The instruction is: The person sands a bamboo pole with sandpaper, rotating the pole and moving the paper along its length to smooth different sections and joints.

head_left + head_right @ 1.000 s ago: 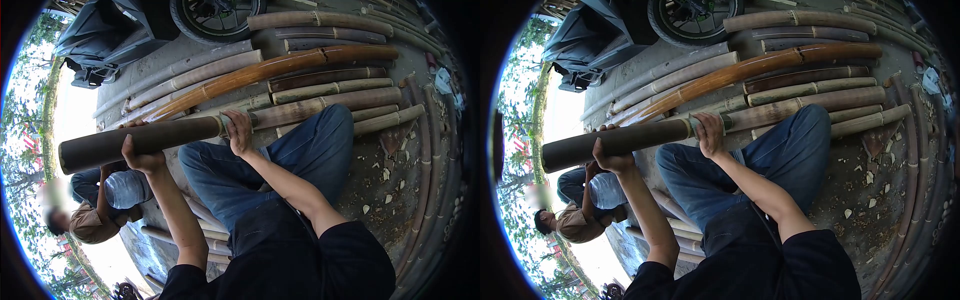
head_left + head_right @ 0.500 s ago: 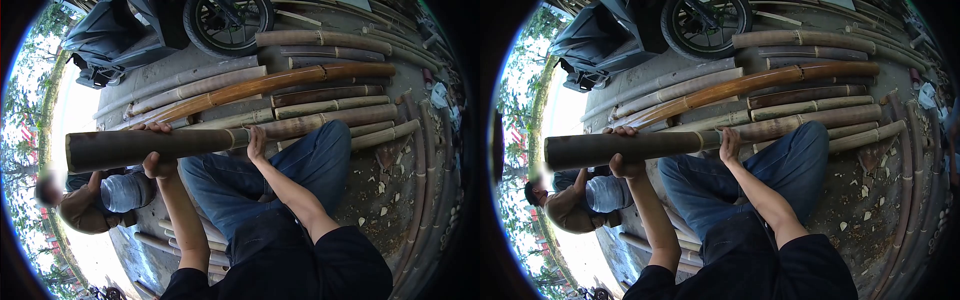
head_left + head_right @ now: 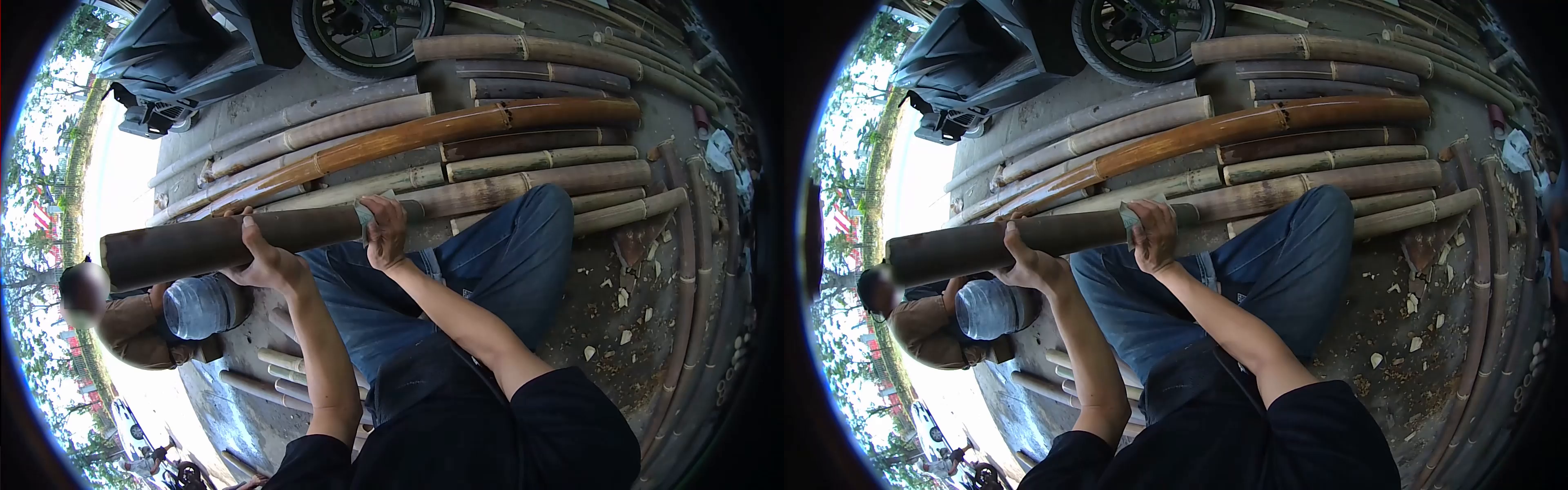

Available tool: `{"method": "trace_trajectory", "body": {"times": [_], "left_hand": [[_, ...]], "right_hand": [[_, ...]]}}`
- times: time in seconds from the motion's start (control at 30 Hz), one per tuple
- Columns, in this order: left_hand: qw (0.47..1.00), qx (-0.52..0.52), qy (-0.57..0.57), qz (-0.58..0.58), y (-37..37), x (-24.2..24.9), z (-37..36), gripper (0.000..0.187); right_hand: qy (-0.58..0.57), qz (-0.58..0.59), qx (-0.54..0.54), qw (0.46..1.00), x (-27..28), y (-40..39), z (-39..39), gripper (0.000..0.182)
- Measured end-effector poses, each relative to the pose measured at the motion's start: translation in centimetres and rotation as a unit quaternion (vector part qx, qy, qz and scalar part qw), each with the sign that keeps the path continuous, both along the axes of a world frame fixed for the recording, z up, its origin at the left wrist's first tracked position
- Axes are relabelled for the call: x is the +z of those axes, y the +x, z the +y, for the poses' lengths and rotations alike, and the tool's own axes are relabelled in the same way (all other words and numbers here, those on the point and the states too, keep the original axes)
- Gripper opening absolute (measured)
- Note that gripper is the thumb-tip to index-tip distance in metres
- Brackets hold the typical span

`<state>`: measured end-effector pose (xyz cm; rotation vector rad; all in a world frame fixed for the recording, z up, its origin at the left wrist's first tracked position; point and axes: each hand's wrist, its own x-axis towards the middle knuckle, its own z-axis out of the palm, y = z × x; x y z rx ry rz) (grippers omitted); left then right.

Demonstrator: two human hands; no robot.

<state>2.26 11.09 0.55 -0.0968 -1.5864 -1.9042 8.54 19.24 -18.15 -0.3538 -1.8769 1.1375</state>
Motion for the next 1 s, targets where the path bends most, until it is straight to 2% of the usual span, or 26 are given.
{"method": "trace_trajectory", "body": {"times": [0.03,0.1,0.17,0.27,0.37,0.43,0.5,0.53,0.6,0.63,0.73,0.8,0.83,0.87,0.97,1.0], "left_hand": [[1.0,0.014,0.015,-0.011,-0.1,0.3,0.4,0.055],[1.0,-0.002,0.02,0.01,-1.0,0.3,0.3,0.057],[1.0,-0.014,0.017,0.007,-0.4,-0.1,0.1,0.058],[1.0,0.0,0.029,-0.003,0.3,0.4,0.8,0.056],[0.999,0.025,0.03,-0.003,0.3,0.0,-0.5,0.052],[0.999,0.02,0.047,0.003,-0.1,-0.9,-2.2,0.05],[0.998,0.019,0.063,-0.009,-0.3,-1.3,-2.7,0.049],[0.998,0.023,0.066,-0.006,-0.3,-1.4,-2.7,0.048],[0.998,0.022,0.054,-0.005,0.3,-1.3,-2.6,0.046],[0.998,0.026,0.054,-0.012,0.6,-1.2,-2.6,0.046],[0.998,0.03,0.054,-0.016,0.8,-1.1,-2.8,0.045],[0.998,0.023,0.053,-0.008,0.6,-1.4,-3.3,0.044],[0.999,0.012,0.045,-0.007,1.1,-1.5,-3.6,0.044],[0.999,0.019,0.044,-0.016,1.5,-1.7,-3.6,0.044],[1.0,0.006,0.015,0.001,2.1,-1.0,-2.2,0.043],[1.0,-0.007,0.008,-0.001,2.0,-0.9,-2.1,0.043]], "right_hand": [[0.001,0.009,-0.011,1.0,-1.9,-0.2,0.6,0.043],[-0.063,-0.095,-0.064,0.991,-8.2,0.0,1.9,0.043],[-0.088,-0.152,-0.077,0.981,-8.6,0.5,2.2,0.043],[-0.05,0.0,0.006,0.999,0.1,0.3,0.0,0.044],[0.016,0.01,0.003,1.0,-1.7,0.1,0.4,0.043],[-0.072,-0.089,-0.063,0.991,-8.3,0.0,2.1,0.04],[-0.083,-0.146,-0.082,0.982,-9.4,0.1,2.5,0.038],[-0.066,-0.114,-0.035,0.991,-7.7,0.1,2.0,0.038],[-0.038,-0.026,0.047,0.998,-0.2,0.0,-0.2,0.037],[-0.03,0.003,0.038,0.999,1.4,-0.1,-1.2,0.037],[0.002,0.014,0.049,0.999,-1.8,0.1,0.7,0.038],[-0.057,-0.114,0.011,0.992,-7.6,0.6,3.4,0.039],[-0.052,-0.149,-0.018,0.987,-8.1,0.8,4.1,0.041],[-0.054,-0.129,0.012,0.99,-8.4,1.0,3.5,0.041],[-0.017,-0.001,0.104,0.994,0.7,1.0,0.4,0.045],[0.003,0.002,0.092,0.996,0.5,1.1,0.3,0.047]]}}
